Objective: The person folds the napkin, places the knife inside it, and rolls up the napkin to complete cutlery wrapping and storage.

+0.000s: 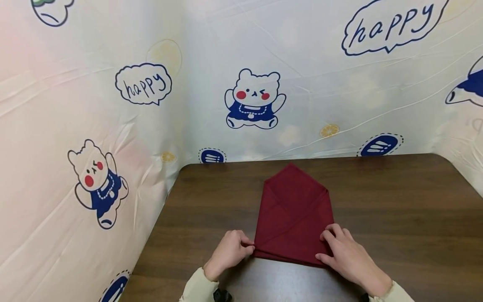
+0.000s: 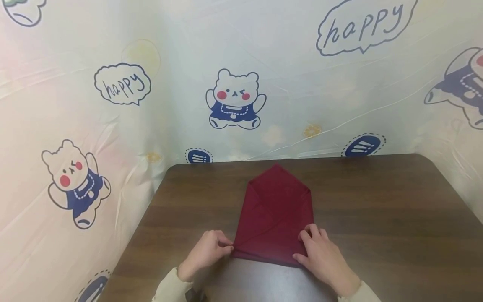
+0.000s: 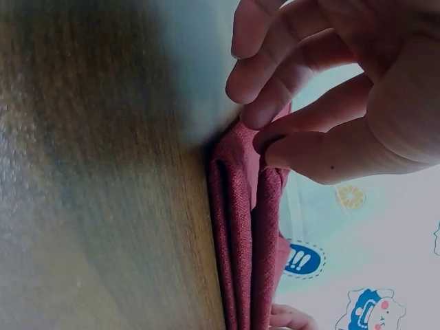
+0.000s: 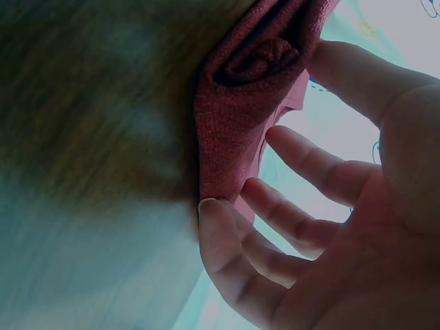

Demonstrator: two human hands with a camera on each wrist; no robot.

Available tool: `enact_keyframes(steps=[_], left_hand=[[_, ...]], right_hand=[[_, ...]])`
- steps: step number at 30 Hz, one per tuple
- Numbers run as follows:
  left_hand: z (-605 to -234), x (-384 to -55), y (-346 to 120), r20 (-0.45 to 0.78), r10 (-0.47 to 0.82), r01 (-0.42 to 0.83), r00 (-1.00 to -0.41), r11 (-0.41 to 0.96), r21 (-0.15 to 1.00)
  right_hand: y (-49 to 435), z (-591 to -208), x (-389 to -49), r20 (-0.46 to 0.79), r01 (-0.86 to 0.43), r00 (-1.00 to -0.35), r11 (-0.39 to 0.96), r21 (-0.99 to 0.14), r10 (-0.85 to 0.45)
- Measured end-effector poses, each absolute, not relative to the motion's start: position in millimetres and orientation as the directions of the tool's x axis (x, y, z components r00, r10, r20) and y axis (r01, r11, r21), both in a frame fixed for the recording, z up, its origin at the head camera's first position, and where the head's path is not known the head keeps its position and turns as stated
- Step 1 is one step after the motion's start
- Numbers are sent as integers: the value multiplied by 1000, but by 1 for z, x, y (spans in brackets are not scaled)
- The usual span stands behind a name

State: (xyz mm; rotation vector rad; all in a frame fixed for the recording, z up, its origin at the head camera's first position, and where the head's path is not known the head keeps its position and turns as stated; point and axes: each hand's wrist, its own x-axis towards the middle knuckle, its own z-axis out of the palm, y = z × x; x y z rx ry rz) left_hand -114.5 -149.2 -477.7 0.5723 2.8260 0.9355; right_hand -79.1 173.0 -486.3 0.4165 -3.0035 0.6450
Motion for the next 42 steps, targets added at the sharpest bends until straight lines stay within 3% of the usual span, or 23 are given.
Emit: enact_keyframes(steps=[25,31,36,42], left_hand=[[-464,-109,-139,-173,345,209,-923,823,528],[-462,-105,-125,-142,324,241,-935,879,412],[-469,-109,-121,-148,330,267,-932,903,337],[-472,-114,-124,-197,351,266,-915,894,360]], right_hand=[[166,-496,-80,181,-365,-930,866,-341,-321],[163,-498,-80,199,-400,-914,861,-313,-352],[170,-496,-81,170,-446,-895,841,-306,-412],[185,-490,-89,88,-469,-878,808,-358,-470]])
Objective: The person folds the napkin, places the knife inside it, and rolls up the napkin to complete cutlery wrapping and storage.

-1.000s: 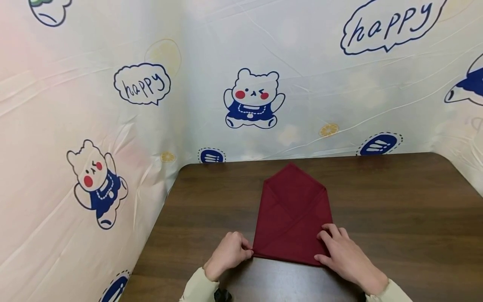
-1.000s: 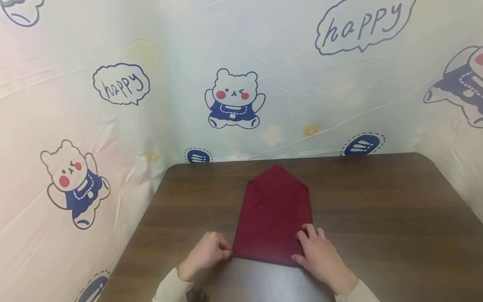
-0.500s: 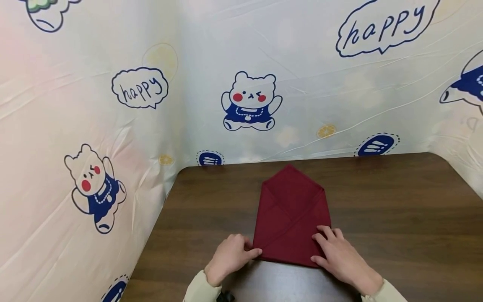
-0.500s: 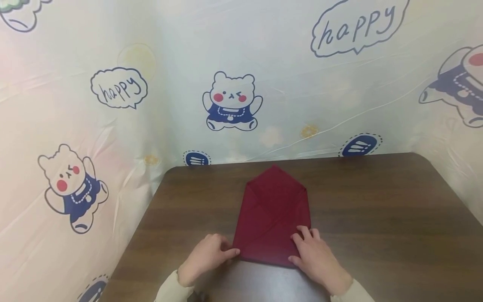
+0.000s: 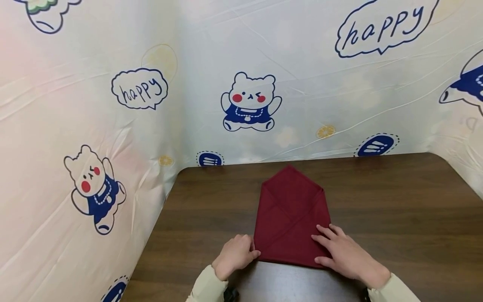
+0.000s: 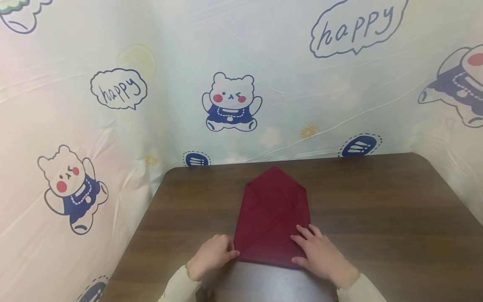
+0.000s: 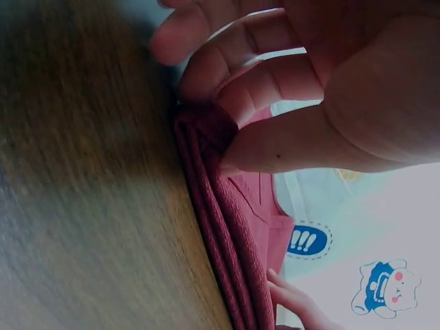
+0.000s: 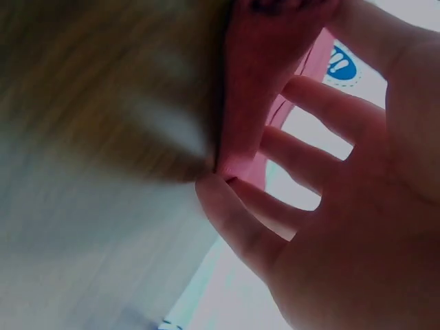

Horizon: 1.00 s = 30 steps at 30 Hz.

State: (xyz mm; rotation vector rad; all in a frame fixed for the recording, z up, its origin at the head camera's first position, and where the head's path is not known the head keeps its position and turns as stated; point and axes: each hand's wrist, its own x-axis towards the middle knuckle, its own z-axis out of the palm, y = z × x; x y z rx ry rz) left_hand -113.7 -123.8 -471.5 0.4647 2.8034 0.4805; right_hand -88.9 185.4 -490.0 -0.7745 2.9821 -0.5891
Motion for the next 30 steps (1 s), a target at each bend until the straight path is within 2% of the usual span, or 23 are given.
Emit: enact_keyframes(steps=[6,15,30], left_hand=[[-471,-117,-129,-251,370,242,-894,872,425],[-469,-119,-132,-255,373,236,-892,866,442],[-473,-118,-136,-245,282,139,-928,870,474]], right_hand=[[197,-490,-100,-15,-434,-881,819,-375,-473],[210,-488,-128,-88,-461,-848,810,-363,-522],[214,-485,-168,-70,-453,-869,845,-282,-489]])
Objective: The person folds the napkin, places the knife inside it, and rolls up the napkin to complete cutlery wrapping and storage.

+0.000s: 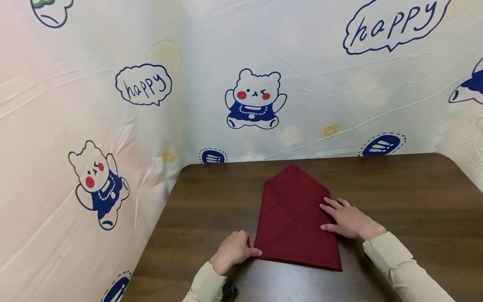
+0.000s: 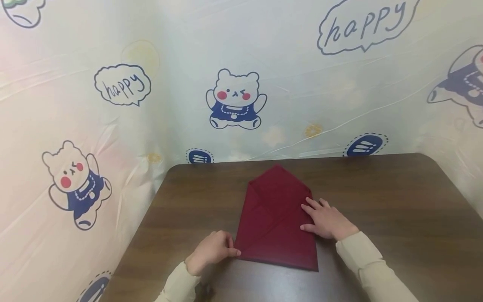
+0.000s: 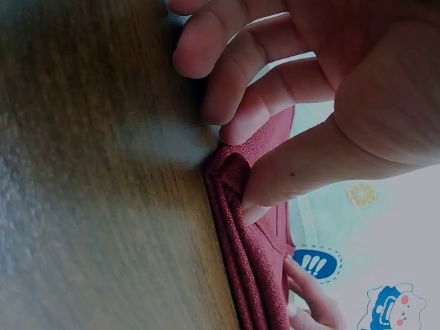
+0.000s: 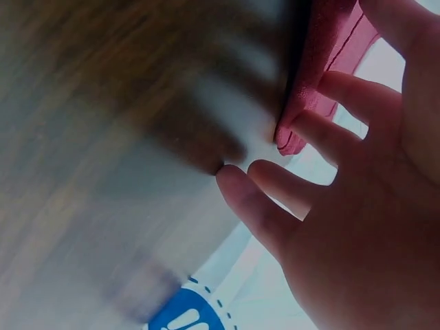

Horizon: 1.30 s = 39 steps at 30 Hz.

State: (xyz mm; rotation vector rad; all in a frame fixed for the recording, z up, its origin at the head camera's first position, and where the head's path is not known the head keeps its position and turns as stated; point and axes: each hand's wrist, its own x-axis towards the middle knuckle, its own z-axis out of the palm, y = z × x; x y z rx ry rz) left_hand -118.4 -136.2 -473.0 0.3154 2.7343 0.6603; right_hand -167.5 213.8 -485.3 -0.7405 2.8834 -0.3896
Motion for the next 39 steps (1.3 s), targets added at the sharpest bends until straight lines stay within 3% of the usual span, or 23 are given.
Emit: enact_keyframes(steps=[10,26,39], left_hand=[[-472,-120,-136,-226,299,172,-927,875,453],[-474,-123,-137,-254,309,151,-917,856,495],[-479,-120,-138,-265,350,178,-898,843,508]], right_hand=[[214,-490,-178,-26,-450,-882,856,-254,-471],[216,-489,-185,-70,-414,-892,871,-265,-446],[212,-494,-181,-8,-425,-898,874,-234,-439]])
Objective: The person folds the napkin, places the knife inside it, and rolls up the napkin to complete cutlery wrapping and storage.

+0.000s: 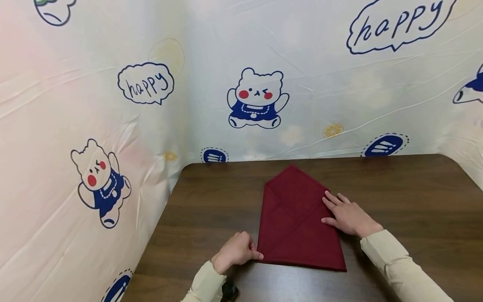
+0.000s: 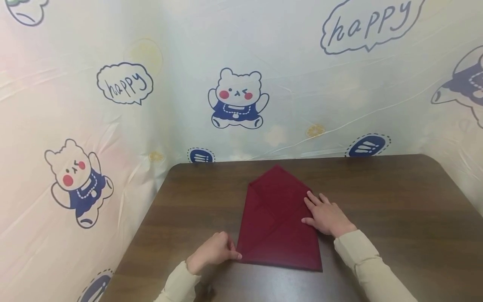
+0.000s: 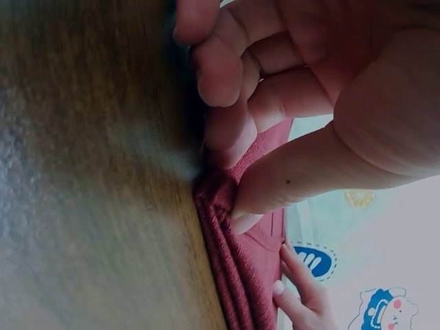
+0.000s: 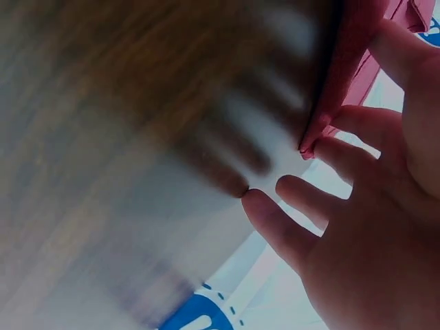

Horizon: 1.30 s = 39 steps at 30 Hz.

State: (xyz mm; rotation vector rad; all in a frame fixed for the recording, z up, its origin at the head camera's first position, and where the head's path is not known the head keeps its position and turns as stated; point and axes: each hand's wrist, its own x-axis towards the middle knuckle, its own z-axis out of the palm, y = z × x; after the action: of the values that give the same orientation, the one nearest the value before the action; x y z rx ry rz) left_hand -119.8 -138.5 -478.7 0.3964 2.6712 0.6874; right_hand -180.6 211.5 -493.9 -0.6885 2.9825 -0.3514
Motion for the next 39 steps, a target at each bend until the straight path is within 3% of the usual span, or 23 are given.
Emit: enact_keyframes(steps=[7,12,21,26,29,31,34,37,39], left_hand=[[-478,-120,-140,-280,369,191,-887,842,504],[-476,-119,-141,-279,372,194,-885,841,506],[-469,-116,-139,-264,385,227,-884,849,478],[-466,-113,-135,-250,372,245,-894,872,424],[-468,-111,-130,-170,426,351,-889,870,347],[-470,-109,-126,-87,517,481,-852,836,264],[-474,-107,-121,4,675,670,-738,732,126],[-477,-105,-119,50,772,773,-634,634,16],[-479,-105,-119,65,795,795,-604,606,-20]], right_hand=[[207,-492,-171,39,-443,-895,872,-207,-445],[204,-489,-157,106,-522,-853,833,-185,-511],[201,-480,-118,-32,-558,-801,764,-324,-598],[199,-485,-99,140,-671,-741,717,-189,-657],[197,-488,-91,280,-739,-665,663,-117,-692],[195,-489,-88,348,-775,-615,624,-99,-708],[192,-490,-84,392,-806,-568,585,-89,-723],[192,-491,-81,375,-808,-567,585,-77,-733],[193,-492,-79,350,-797,-585,599,-78,-732]])
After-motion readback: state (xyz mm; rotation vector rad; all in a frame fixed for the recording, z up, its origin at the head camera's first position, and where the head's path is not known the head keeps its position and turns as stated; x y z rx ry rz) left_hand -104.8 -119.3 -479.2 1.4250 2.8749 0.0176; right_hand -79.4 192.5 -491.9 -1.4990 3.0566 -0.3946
